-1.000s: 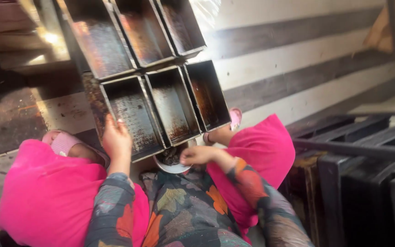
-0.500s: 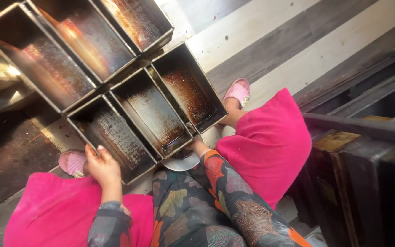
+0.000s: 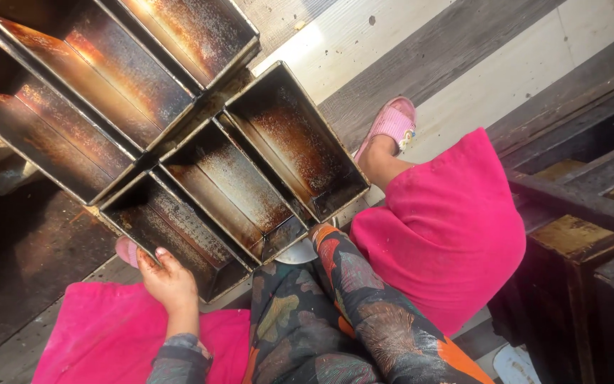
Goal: Cleaning and preparing bread tins for baking by removing residues and wiping them.
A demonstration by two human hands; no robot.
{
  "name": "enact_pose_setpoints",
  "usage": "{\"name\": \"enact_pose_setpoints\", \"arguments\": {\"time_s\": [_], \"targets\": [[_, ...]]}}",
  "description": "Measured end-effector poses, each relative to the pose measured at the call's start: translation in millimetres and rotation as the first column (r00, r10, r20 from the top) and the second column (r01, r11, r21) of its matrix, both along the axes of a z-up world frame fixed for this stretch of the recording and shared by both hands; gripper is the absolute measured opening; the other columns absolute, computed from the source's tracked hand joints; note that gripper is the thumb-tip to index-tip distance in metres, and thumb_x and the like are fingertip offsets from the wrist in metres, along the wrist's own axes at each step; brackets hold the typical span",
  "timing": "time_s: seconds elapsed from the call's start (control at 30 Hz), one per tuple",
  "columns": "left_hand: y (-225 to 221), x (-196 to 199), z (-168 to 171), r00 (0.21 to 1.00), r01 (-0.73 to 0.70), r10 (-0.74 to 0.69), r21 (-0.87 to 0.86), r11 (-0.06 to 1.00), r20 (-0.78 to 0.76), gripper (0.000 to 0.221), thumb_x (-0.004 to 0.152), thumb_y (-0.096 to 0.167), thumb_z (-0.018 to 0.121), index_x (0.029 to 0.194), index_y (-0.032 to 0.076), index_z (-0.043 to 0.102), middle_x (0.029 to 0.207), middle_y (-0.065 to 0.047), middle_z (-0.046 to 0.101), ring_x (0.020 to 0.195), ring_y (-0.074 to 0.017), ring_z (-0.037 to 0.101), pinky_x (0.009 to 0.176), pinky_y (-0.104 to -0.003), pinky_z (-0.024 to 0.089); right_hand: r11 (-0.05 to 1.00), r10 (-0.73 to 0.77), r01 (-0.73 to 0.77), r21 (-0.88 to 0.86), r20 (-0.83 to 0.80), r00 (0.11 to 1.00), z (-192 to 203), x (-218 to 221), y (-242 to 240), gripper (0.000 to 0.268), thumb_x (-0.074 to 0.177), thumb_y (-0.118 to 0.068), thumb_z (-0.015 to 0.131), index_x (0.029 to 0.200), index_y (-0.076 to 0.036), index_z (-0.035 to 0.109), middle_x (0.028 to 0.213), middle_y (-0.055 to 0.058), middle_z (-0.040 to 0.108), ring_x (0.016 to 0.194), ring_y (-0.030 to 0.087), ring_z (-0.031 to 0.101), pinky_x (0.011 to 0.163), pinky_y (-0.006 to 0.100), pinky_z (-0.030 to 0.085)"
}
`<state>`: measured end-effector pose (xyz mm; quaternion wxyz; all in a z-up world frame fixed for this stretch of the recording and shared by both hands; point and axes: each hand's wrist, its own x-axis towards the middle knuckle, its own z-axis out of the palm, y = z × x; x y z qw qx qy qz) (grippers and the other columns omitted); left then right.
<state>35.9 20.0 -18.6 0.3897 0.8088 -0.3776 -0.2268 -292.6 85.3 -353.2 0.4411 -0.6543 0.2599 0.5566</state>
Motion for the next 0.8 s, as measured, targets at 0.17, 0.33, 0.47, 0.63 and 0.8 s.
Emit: {"name": "enact_pose_setpoints", "arguments": {"time_s": [0.17,0.33,0.47,0.63,0.8], "targets": [[-6.4,-3.4,6.7,0.997,-0.032,0.032,0.012,0.999,-0.070,0.037,0.112,0.008,0.050,0.145,-0.009,0.046,0.128,-0.019,0.063,0.116,-0.0236,0.062,0.103,-0.033,0.049,0.891,-0.317,0.377,-0.254,0.246,0.916,-52.3,-15.7,18.9,0.027,0.093,-0.026,0.069,0.109,-0.007,0.079,0.113,0.019,0.075,0.103,0.037,0.072,0.088,0.043,0.060],[-10.4,-3.0,-1.9,0.988,-0.063,0.064,0.017,0.998,-0.140,0.037,0.112,0.009,0.049,0.145,-0.008,0.047,0.119,-0.021,0.064,0.107,-0.0257,0.063,0.098,-0.035,0.050,0.209,-0.672,0.975,-0.078,0.713,0.201,29.4,-2.3,-52.0,0.052,0.083,-0.032,0.073,0.125,-0.002,0.065,0.117,0.020,0.070,0.108,0.039,0.067,0.093,0.041,0.055],[-3.0,1.2,-36.0,1.000,-0.020,0.020,-0.101,0.995,0.002,0.039,0.115,0.011,0.052,0.147,-0.009,0.046,0.129,-0.027,0.065,0.117,-0.0329,0.066,0.101,-0.040,0.051,0.625,-0.352,0.693,-0.359,0.663,0.661,59.7,8.0,-95.3,0.036,0.092,-0.029,0.061,0.120,-0.008,0.072,0.124,0.018,0.069,0.117,0.036,0.064,0.100,0.042,0.049],[-11.8,-19.3,10.0,0.995,-0.099,0.098,0.054,0.994,0.028,0.043,0.111,0.021,0.053,0.148,0.000,0.048,0.122,-0.025,0.070,0.111,-0.0370,0.070,0.094,-0.043,0.053,0.606,-0.337,0.761,-0.231,0.792,0.509,143.5,15.8,-117.6,0.033,0.098,-0.025,0.057,0.122,-0.009,0.073,0.126,0.019,0.070,0.118,0.037,0.065,0.101,0.042,0.051],[6.8,-28.5,-9.7,0.990,-0.122,0.120,0.032,0.992,0.071,0.044,0.107,0.025,0.053,0.146,0.005,0.049,0.117,-0.022,0.072,0.102,-0.0421,0.069,0.086,-0.048,0.053,0.707,-0.381,0.578,-0.407,0.469,0.797,295.5,24.7,-113.0,0.033,0.092,-0.028,0.062,0.115,-0.007,0.075,0.111,0.023,0.072,0.104,0.039,0.069,0.094,0.044,0.055]]}}
